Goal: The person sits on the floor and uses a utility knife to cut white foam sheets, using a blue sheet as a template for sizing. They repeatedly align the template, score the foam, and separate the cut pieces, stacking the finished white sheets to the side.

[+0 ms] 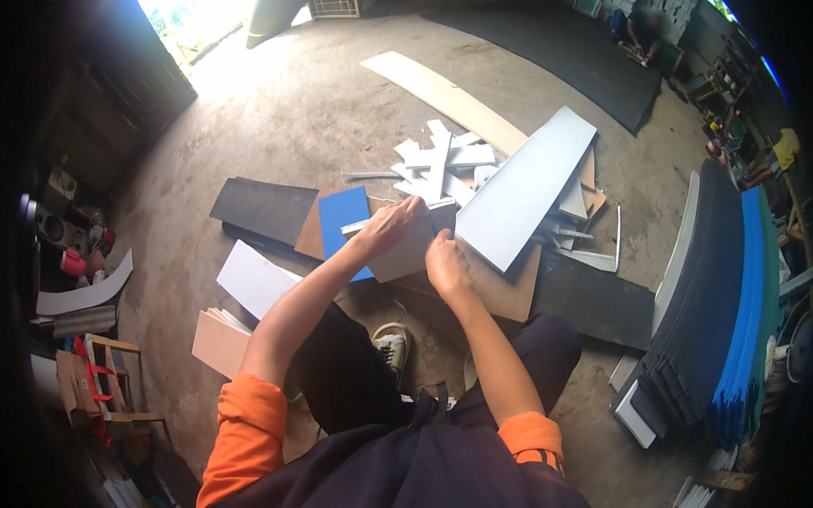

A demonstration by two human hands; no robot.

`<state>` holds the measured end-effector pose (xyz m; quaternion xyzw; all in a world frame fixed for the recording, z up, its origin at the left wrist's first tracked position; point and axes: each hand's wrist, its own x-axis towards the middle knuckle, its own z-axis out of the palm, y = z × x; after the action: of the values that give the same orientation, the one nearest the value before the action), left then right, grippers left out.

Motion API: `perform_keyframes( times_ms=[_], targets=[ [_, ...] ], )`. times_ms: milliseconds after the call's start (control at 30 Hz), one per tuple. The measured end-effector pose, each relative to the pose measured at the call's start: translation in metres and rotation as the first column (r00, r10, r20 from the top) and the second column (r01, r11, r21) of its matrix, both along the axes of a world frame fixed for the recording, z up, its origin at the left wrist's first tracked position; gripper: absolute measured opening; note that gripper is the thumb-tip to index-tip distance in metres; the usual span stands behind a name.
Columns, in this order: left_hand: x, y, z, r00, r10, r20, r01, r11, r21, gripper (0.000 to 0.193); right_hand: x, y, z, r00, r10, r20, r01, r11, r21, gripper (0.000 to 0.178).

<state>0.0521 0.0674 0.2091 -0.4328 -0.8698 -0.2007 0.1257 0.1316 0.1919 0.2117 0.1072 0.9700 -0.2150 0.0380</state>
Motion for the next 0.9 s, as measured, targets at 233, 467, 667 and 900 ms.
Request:
perform_keyframes(
  times_ms=[233, 467, 667, 900],
  targets=[
    [0.007, 0.005, 0.009, 0.968, 0.160, 0.191, -0.163, 0.987, 0.003, 0.029, -0.012, 0.007, 0.000, 0.998, 0.059, -0.011, -0.059, 0.998, 0.030, 0.016],
    [0.001, 0.013, 0.014, 0.897, 0.190, 0.400, -0.290, 0.934, 0.207, 0.032, -0.008, 0.009, 0.010, 0.991, 0.125, -0.037, -0.122, 0.989, 0.085, 0.022],
    [-0.006, 0.016, 0.009, 0.901, 0.292, 0.320, -0.368, 0.906, 0.210, 0.027, -0.013, 0.003, 0.011, 0.996, 0.084, 0.030, -0.085, 0.995, 0.045, 0.024],
    [-0.005, 0.015, 0.007, 0.937, 0.224, 0.267, -0.279, 0.941, 0.191, 0.025, -0.034, 0.015, -0.012, 0.917, 0.226, 0.329, -0.260, 0.963, 0.063, 0.030]
  ],
)
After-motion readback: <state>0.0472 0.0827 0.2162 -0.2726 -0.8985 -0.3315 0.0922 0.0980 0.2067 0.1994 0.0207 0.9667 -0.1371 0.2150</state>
